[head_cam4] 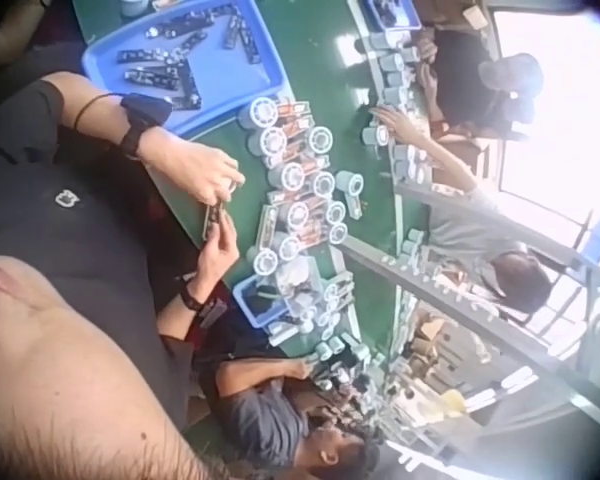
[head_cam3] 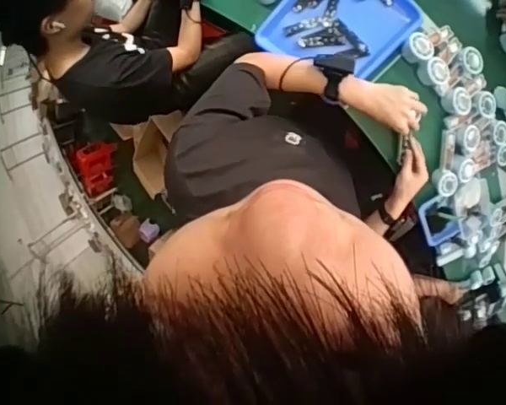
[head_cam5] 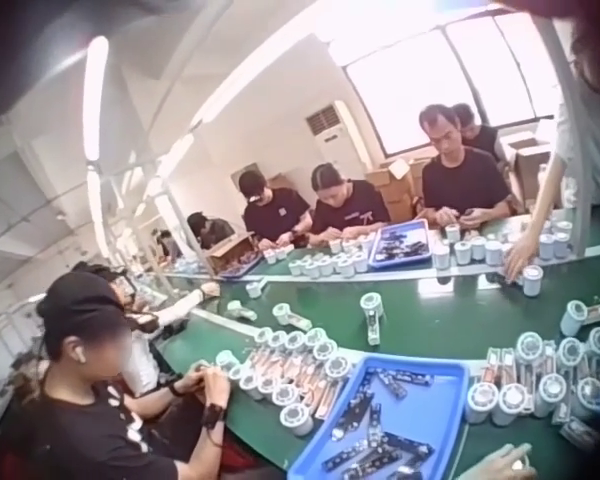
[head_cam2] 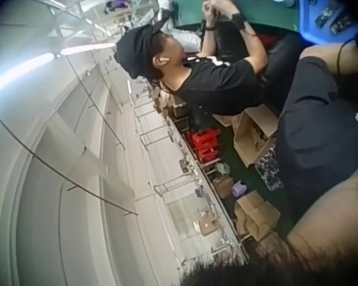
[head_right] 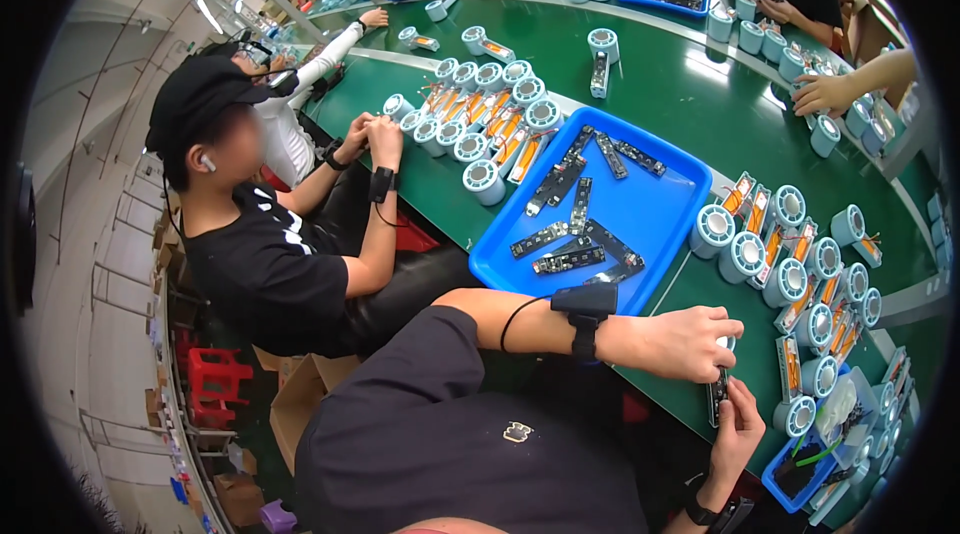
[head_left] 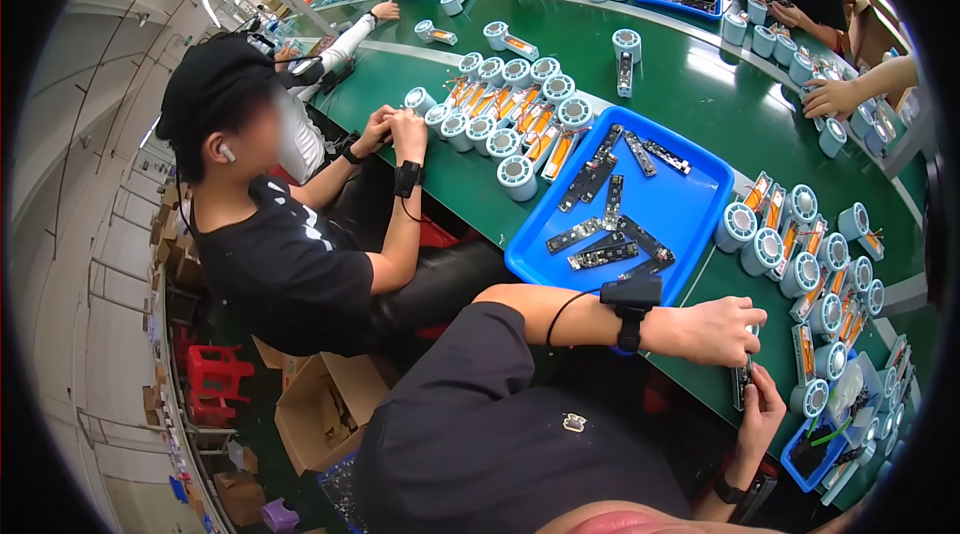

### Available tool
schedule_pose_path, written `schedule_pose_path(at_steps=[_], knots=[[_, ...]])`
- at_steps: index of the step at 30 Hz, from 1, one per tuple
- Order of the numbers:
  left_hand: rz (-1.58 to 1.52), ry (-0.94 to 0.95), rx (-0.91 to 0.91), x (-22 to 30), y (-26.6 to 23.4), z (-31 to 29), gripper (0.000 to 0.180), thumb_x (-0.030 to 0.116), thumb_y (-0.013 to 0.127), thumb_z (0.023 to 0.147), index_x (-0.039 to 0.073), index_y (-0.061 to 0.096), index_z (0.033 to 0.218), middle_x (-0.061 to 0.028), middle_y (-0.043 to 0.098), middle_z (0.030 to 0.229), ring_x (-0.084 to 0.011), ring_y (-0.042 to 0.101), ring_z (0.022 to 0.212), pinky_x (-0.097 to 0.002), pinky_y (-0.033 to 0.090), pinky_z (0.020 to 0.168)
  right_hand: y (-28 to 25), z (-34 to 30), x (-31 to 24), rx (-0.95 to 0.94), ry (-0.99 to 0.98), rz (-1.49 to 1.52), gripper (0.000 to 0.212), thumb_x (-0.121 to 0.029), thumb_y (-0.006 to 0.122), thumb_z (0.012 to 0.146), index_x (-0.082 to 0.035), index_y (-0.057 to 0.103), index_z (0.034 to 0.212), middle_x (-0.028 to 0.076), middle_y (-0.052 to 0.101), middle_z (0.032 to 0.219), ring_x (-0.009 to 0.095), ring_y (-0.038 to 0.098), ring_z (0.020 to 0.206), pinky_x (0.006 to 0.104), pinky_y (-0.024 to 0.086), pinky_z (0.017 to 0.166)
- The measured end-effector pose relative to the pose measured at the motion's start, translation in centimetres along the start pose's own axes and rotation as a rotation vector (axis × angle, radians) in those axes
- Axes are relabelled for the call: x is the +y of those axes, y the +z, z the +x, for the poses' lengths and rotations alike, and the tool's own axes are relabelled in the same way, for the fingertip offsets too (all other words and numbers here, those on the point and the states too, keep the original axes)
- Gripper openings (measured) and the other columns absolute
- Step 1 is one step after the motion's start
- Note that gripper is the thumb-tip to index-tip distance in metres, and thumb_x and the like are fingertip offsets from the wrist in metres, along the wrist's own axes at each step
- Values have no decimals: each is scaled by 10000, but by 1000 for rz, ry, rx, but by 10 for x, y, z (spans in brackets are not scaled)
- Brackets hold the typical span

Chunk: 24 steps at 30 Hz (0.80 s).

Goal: The person picks up a circuit board from a tray and places it into a fan housing. They connect the wires from the battery to the circuit board, press the board into place, and set the assembly back on the table.

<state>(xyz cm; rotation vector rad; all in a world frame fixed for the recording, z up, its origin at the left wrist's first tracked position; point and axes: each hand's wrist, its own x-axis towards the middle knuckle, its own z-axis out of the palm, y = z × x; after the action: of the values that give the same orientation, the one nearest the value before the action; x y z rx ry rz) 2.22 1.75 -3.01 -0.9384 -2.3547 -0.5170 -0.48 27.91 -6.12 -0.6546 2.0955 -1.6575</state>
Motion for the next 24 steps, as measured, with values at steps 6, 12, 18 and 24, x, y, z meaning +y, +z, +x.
schedule_pose_path(at_steps=[6,12,18,24], knots=[[192,44,170,4,-55,24,144,214,699,629,119,603,581,3,659,878,-310,603,1032,-423,547,760,2,-13,29,230,-97,469,388,-260,520,1097,74,662,1235,173,664,1263,224,630,1168,349,486,1028],[471,-35,357,-106,-122,75,67,180,733,654,187,669,638,57,740,941,-247,681,983,-366,598,736,2,-17,30,235,-198,283,434,-301,447,1125,74,663,1156,162,674,1183,224,639,1110,340,495,984],[527,-220,377,-191,-159,60,77,169,750,749,163,730,674,67,757,899,-240,698,964,-381,605,721,8,-10,6,259,-165,158,342,-190,455,1115,71,670,1070,143,685,1109,197,641,1006,306,503,908],[534,-513,54,-210,-117,65,49,211,801,739,191,757,732,61,755,906,-236,702,936,-386,587,753,12,-6,-4,279,-185,124,265,-98,484,1079,70,671,997,135,694,1035,176,635,910,287,504,844]])
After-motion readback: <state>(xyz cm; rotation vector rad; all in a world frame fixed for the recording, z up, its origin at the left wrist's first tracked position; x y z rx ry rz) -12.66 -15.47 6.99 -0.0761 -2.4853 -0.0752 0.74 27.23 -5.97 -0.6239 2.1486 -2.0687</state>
